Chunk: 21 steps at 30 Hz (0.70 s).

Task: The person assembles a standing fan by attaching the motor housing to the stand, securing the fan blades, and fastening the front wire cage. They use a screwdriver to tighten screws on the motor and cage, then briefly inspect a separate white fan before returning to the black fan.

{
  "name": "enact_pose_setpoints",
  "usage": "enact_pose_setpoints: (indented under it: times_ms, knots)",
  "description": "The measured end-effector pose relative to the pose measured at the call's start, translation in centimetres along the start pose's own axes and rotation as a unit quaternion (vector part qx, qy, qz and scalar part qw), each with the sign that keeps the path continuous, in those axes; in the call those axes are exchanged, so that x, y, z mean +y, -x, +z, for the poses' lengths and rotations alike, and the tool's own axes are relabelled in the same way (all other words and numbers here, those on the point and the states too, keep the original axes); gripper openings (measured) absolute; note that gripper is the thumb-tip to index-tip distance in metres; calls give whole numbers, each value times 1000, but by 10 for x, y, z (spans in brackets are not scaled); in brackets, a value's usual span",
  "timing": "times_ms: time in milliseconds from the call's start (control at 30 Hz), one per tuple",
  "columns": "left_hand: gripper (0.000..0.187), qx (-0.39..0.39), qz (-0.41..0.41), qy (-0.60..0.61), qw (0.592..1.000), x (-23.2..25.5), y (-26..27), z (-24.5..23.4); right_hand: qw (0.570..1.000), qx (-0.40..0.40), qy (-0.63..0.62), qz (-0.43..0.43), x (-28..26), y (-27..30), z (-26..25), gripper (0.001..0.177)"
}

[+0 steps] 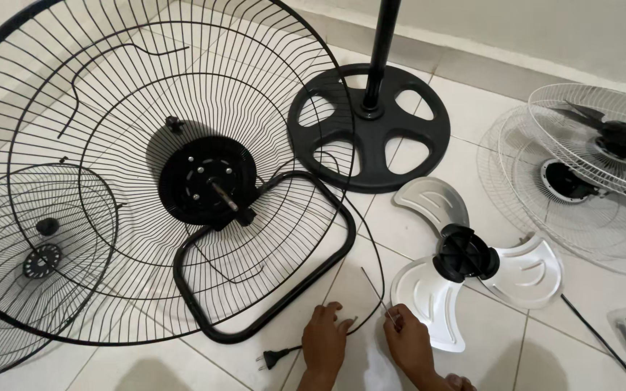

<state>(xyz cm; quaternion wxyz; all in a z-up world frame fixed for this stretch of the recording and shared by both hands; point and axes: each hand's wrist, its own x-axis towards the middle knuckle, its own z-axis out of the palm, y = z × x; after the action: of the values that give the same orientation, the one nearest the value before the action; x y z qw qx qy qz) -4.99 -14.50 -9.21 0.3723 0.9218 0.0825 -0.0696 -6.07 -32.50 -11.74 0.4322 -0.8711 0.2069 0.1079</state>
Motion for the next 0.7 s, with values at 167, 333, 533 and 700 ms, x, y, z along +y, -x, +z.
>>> enact_pose_setpoints:
  times_ms: [167, 333, 533, 700]
  knots:
    - [30, -62, -10, -16, 998, -1, -4, 23, 1000, 17, -10, 2, -4, 1, 2, 21]
    - [13, -23, 11, -51, 998, -8, -11, 47, 999, 9, -15, 34, -9, 5, 0, 20]
    - [12, -37, -43, -36, 998, -10, -21, 55, 998, -3, -4, 60, -11, 1, 2, 18]
    - [12, -33, -173, 98, 980, -9, -32, 30, 999, 25, -31, 23, -7, -5, 8, 15]
